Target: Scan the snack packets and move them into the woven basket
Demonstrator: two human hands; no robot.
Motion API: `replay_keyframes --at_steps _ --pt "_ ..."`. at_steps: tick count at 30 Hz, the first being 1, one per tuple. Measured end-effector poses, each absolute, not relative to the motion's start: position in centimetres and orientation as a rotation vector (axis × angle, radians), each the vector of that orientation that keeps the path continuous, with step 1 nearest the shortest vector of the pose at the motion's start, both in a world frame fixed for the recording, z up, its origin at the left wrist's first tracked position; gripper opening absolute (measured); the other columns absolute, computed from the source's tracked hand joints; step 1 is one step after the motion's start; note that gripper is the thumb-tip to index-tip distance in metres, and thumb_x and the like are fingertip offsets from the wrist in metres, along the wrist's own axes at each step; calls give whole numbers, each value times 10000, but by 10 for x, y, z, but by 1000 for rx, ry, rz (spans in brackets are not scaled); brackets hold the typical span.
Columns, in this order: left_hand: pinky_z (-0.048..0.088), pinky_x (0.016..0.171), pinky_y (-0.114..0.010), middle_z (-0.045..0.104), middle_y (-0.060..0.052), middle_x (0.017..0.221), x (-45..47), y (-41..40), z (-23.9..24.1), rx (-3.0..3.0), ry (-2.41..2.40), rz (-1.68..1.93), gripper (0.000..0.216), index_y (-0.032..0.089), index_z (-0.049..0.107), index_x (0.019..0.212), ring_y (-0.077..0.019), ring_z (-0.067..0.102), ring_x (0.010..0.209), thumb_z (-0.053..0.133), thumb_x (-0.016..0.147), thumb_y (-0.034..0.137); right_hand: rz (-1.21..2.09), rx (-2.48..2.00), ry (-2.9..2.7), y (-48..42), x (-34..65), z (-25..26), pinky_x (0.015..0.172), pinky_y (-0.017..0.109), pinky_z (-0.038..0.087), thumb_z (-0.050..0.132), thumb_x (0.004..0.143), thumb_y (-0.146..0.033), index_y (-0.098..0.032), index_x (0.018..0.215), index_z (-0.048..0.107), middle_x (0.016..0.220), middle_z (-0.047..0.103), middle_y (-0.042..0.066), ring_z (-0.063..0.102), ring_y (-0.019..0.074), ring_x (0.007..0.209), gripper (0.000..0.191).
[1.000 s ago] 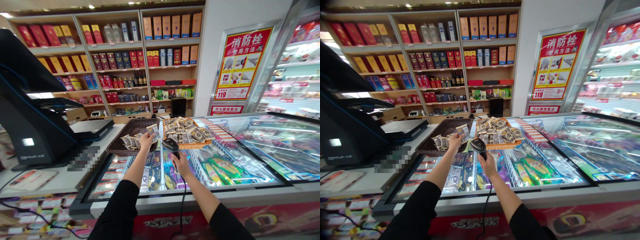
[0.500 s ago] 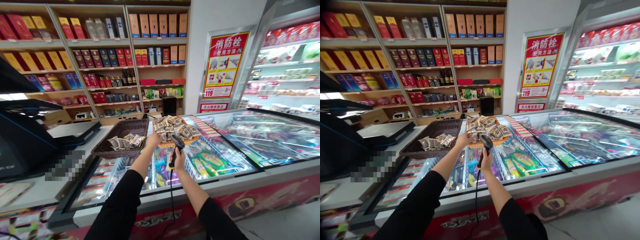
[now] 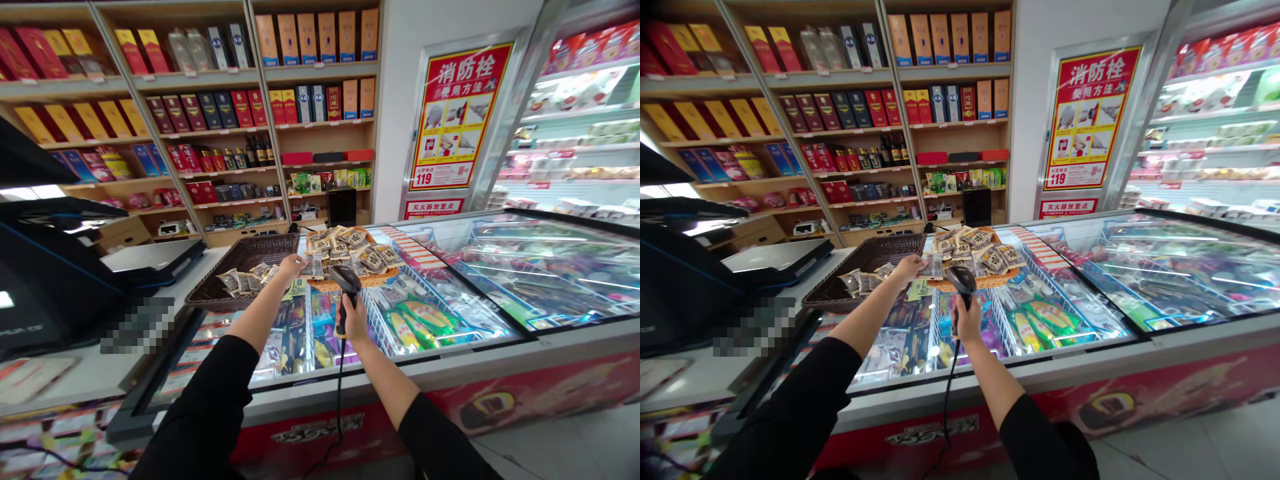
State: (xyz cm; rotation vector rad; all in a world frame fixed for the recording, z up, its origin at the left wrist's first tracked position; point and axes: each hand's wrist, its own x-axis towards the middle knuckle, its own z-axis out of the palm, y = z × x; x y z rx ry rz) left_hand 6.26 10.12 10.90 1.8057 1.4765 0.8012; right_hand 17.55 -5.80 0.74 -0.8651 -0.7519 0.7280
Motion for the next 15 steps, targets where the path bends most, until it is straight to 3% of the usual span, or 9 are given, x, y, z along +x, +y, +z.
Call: replay_keyframes --at_steps 6,15 --pt "452 531 -206 436 99 507 27 87 91 1381 1079 1249 286 213 435 738 -76 475 471 713 695 262 715 -1019 -1001 -65 166 9 346 220 329 599 821 -512 -216 776 554 463 488 -67 425 107 343 303" --pt "298 461 -168 389 117 468 33 83 80 1412 996 1250 241 224 397 749 -58 361 412 636 748 185 636 -1109 -1102 -69 163 13 416 235 353 629 804 -451 -202 796 617 477 516 -43 472 137 415 249"
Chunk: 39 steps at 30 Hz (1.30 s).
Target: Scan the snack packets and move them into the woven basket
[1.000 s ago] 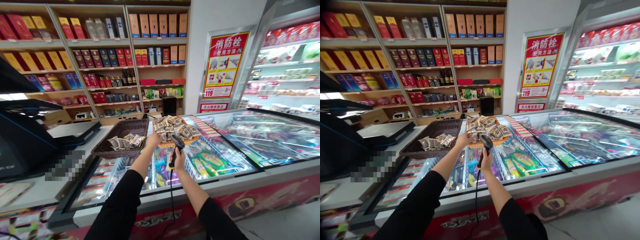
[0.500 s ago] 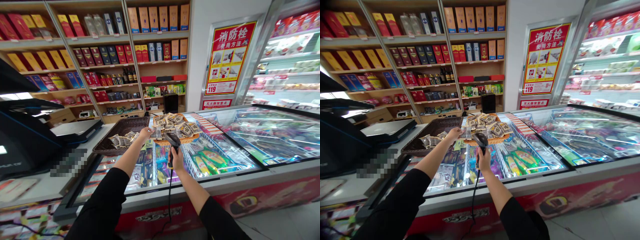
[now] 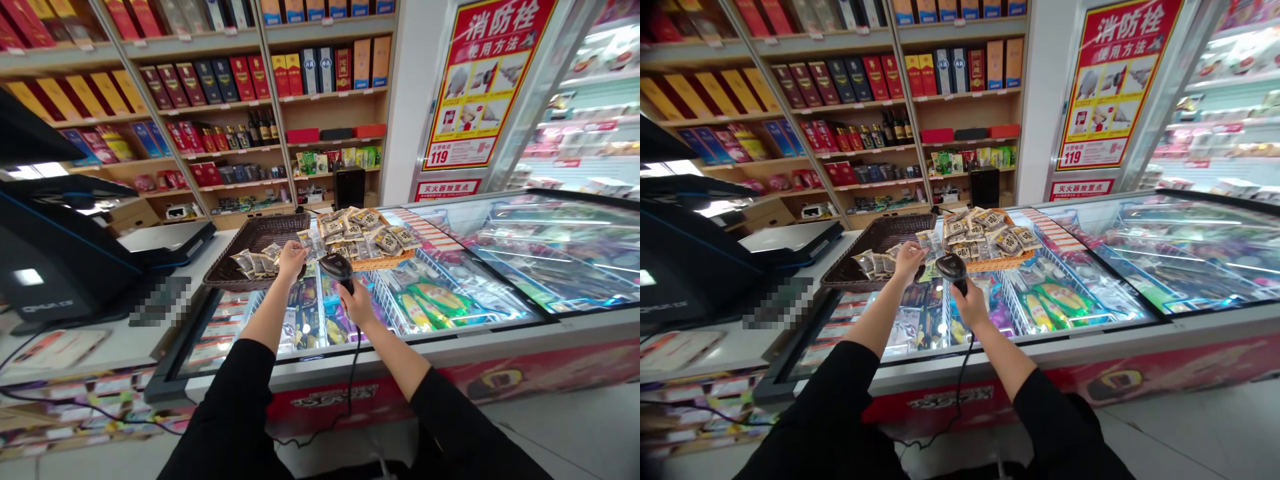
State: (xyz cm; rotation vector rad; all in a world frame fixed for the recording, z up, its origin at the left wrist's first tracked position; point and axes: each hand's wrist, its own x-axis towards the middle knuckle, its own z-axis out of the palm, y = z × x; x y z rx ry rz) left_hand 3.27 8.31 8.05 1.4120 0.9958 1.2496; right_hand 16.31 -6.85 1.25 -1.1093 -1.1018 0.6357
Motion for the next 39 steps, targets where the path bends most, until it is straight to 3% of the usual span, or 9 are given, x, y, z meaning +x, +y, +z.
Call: replay_keyframes --at_steps 12,16,19,21,23,25,30,34,39 --pt "305 481 -189 395 109 486 32 81 79 1452 1016 1255 217 224 421 777 -73 378 420 635 749 209 612 -1143 -1129 -68 163 10 399 234 353 572 865 -479 -218 772 570 457 493 -59 441 122 362 277" --pt "383 524 -208 433 98 507 31 83 78 1490 1111 1247 178 219 468 812 -93 456 458 636 759 242 642 -1103 -1080 -67 162 9 378 233 352 595 841 -517 -221 766 561 447 486 -64 437 118 349 307" --pt "487 691 -267 595 26 676 26 85 78 1544 1253 1414 148 206 523 868 -146 617 675 627 770 246 692 -1043 -997 -68 164 9 348 227 340 597 822 -550 -224 776 535 480 495 -68 426 106 338 335" --pt "471 906 -314 657 -60 983 22 84 79 1545 1407 1653 228 195 550 998 -191 630 991 593 775 178 705 -1001 -915 -68 166 9 336 220 334 590 814 -565 -226 791 512 508 498 -73 421 97 338 349" --pt "344 1090 -358 548 -125 1280 20 79 81 1549 1564 1844 426 181 516 1174 -229 466 1280 561 759 100 708 -972 -824 -69 168 9 330 214 334 593 800 -579 -229 805 496 532 499 -78 427 92 343 364" --pt "237 1164 -396 423 -150 1416 22 73 85 1678 1605 1879 543 172 483 1271 -255 312 1394 548 743 62 720 -956 -747 -68 170 8 325 213 336 600 786 -591 -230 811 486 542 501 -80 428 90 344 380" --pt "398 1048 -372 619 -97 1196 65 62 92 2241 1300 1343 346 217 673 1045 -253 545 1182 554 749 85 669 -929 -577 -59 188 11 313 221 339 616 758 -613 -234 786 464 511 486 -89 418 93 326 409" --pt "474 848 -332 720 -87 904 127 59 93 2287 1337 735 139 203 719 845 -267 650 958 649 760 288 578 -1006 -514 -56 220 13 285 224 313 622 748 -611 -234 745 461 471 468 -89 408 97 304 410" --pt "425 867 -439 720 -167 914 180 62 93 2135 1662 522 357 180 680 729 -352 641 1006 634 753 533 604 -1006 -520 -60 242 7 287 219 321 629 741 -615 -230 736 465 489 498 -78 426 96 307 419"
